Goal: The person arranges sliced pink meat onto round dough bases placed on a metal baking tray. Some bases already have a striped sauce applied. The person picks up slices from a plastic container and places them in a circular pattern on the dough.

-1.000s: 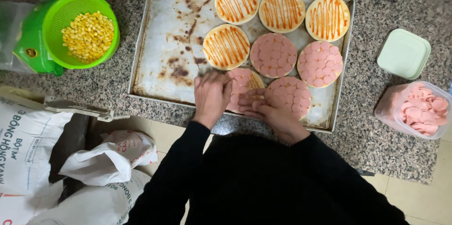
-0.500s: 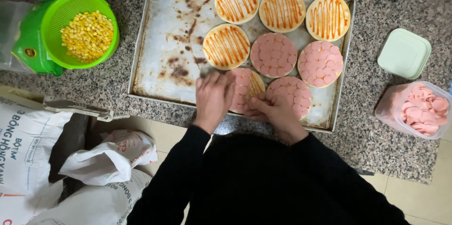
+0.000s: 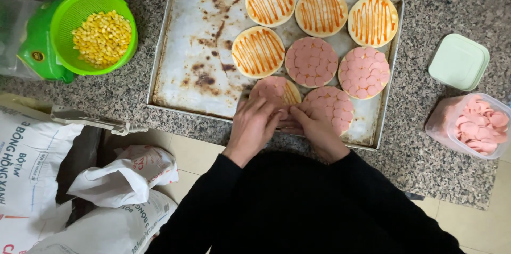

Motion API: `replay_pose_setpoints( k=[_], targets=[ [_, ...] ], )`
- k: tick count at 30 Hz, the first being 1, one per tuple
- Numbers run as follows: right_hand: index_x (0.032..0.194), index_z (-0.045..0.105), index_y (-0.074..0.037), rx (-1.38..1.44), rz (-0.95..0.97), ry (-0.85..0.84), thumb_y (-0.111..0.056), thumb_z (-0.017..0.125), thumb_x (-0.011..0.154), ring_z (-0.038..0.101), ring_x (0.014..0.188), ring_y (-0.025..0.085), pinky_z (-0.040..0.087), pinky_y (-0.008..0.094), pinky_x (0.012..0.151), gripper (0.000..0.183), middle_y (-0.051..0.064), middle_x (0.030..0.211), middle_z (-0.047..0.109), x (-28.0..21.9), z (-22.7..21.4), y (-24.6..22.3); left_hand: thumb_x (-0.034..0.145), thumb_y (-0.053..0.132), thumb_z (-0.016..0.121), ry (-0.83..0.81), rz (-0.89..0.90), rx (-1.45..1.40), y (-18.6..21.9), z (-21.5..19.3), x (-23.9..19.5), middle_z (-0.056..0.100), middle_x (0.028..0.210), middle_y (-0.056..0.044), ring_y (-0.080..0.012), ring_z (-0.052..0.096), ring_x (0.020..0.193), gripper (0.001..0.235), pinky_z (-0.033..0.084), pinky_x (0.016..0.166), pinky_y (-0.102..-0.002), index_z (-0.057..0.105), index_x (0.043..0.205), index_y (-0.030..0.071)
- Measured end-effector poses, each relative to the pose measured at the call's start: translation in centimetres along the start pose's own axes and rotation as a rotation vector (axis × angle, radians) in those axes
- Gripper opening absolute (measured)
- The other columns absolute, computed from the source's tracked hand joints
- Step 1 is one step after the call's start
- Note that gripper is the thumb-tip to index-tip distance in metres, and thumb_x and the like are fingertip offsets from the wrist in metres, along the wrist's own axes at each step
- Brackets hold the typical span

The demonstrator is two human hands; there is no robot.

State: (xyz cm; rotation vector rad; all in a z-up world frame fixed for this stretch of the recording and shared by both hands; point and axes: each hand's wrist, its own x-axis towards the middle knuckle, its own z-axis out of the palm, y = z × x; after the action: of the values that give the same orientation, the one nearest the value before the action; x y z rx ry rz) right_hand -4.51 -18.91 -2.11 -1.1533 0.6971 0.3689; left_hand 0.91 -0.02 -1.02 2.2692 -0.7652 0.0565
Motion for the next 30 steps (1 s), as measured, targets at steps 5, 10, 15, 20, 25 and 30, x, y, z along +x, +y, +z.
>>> replay_pose_setpoints(
  k=[5,10,15,20,25,30],
  targets=[
    [0.139,0.071,0.011,-0.031,-0.007,-0.029,-0.021,0.065,0.116,0.084,0.101,0.042,0.072,0.061,0.092,0.04,0.024,0.109,0.078,-0.6,0.7,-0.5,0.101,0.025,0.081,-0.016,-0.022,-0.016,1.2,-1.7,0.4,0.066,0.09,-0.005,-0.0356,0.074,0.095,0.013,0.055,0.085,-0.046,0.075,0.097,0.013],
    [0.135,0.072,0.01,-0.042,0.005,-0.051,-0.019,0.064,0.116,0.084,0.098,0.039,0.074,0.058,0.09,0.035,0.022,0.106,0.078,-1.4,1.0,-1.7,0.101,0.027,0.078,-0.039,-0.116,-0.049,-0.9,-1.1,-0.1,0.072,0.091,-0.007,-0.0378,0.075,0.096,0.009,0.055,0.084,-0.051,0.078,0.102,0.018],
    [0.135,0.079,0.005,-0.276,-0.098,-0.055,-0.021,0.06,0.118,0.08,0.069,0.027,0.07,0.041,0.062,0.036,0.018,0.081,0.077,-0.4,-0.6,-0.8,0.102,0.03,0.08,0.12,-0.34,0.061,-5.0,-0.4,-1.7,0.069,0.081,-0.009,-0.0386,0.074,0.088,0.019,0.055,0.088,-0.051,0.076,0.092,0.014],
    [0.131,0.083,-0.004,-0.734,-0.314,-0.189,-0.025,0.062,0.115,0.074,0.081,0.032,0.06,0.047,0.075,0.034,0.019,0.088,0.081,-0.9,0.7,-2.3,0.098,0.028,0.083,0.034,-0.277,-0.065,-2.9,-0.8,0.1,0.072,0.08,-0.012,-0.0422,0.076,0.091,0.016,0.057,0.087,-0.053,0.079,0.091,0.014],
    [0.146,0.08,-0.023,-1.142,-0.368,-0.191,-0.032,0.062,0.111,0.079,0.123,0.044,0.062,0.057,0.105,0.04,0.014,0.132,0.086,-2.0,1.0,-2.3,0.096,0.031,0.081,0.059,-0.215,0.15,-3.7,1.4,-0.2,0.071,0.083,-0.006,-0.0341,0.075,0.09,0.012,0.052,0.089,-0.049,0.081,0.099,0.02],
    [0.141,0.082,-0.024,-1.284,-0.368,-0.154,-0.041,0.063,0.11,0.081,0.118,0.045,0.065,0.06,0.1,0.04,0.014,0.124,0.087,-1.5,1.3,-1.5,0.094,0.031,0.082,0.12,-0.193,0.313,-4.4,2.2,-0.6,0.073,0.088,-0.006,-0.0311,0.072,0.093,0.015,0.048,0.09,-0.047,0.079,0.1,0.018]
  ],
)
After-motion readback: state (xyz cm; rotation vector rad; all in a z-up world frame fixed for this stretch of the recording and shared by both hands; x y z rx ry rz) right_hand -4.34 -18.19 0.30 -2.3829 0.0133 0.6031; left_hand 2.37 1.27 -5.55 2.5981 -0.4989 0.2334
